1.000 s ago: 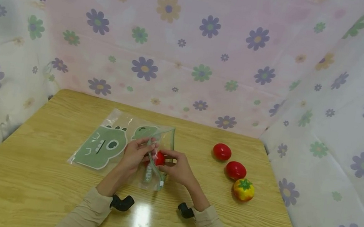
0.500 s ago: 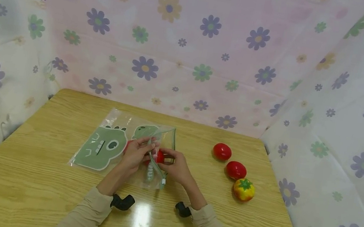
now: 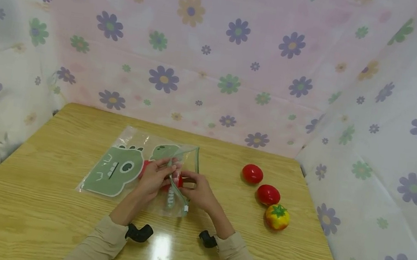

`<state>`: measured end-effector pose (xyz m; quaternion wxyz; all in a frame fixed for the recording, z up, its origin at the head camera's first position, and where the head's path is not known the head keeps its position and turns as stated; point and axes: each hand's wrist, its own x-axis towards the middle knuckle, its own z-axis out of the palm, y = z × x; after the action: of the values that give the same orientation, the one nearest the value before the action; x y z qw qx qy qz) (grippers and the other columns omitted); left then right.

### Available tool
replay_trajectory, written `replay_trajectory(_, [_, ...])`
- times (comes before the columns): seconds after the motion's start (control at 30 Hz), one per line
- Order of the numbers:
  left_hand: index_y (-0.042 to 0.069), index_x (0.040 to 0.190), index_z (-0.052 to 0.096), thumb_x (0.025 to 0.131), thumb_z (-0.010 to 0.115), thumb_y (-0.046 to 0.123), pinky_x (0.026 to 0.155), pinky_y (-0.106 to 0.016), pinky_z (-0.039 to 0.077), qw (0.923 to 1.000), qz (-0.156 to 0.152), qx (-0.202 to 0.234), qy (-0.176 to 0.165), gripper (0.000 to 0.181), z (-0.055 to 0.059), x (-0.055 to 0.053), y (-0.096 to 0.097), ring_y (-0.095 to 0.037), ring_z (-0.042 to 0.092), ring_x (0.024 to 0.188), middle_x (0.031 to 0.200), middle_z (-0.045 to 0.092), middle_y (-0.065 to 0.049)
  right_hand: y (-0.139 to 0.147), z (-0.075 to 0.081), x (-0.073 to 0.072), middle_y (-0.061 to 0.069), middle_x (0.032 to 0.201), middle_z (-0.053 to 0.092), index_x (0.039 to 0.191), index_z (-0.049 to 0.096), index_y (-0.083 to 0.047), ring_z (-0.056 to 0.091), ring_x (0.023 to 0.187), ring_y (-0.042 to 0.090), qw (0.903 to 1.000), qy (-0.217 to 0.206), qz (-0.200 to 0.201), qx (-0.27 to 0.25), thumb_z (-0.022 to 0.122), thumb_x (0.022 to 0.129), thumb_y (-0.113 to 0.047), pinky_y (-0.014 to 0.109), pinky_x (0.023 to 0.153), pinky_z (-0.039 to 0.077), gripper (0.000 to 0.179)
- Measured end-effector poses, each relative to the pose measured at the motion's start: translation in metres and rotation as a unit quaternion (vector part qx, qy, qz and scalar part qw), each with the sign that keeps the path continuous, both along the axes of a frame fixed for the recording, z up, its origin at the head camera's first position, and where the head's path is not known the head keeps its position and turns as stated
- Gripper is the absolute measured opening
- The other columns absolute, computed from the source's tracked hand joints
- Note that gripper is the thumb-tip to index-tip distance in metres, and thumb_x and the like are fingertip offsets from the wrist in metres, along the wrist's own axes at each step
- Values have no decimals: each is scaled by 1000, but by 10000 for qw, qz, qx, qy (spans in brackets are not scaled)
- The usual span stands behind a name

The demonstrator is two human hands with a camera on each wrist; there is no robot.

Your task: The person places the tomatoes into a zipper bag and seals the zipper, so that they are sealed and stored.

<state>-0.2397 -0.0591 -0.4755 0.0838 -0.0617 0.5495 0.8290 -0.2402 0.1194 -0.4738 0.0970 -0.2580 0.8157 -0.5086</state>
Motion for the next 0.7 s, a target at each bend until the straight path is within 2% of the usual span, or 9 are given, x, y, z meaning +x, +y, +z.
replay_trajectory(0.2, [-2,138,56,103,58,3,69,-19,59,10000,-10,54,56,36,1,1,1,-5,69,80,105,76,1,-4,24,11,36,131,58,132,55,18,59,118,53,9999,-79,99,-31,62,95,9,62,100,51,39])
replay_trajectory(0.33, [-3,138,55,103,57,1,68,-18,59,9999,-9,106,90,36,3,2,1,-5,69,79,105,75,1,-6,10,6,36,129,59,131,56,17,59,118,54,9999,-85,-76,-128,62,95,9,64,101,50,38])
replay_trajectory(0.47, [-4,138,55,102,58,1,67,-18,59,9999,42,115,101,36,3,3,1,-5,68,77,103,75,0,-6,-7,-2,32,130,61,133,58,13,61,118,50,9998,-2,-149,-91,63,96,6,57,100,53,37])
replay_trajectory(0.7, [-6,139,53,102,58,1,66,-19,59,9999,20,94,127,38,5,2,-1,-6,67,74,101,75,1,3,-5,-4,23,140,59,139,57,5,61,123,41,9997,-61,226,108,62,99,-2,47,98,57,41])
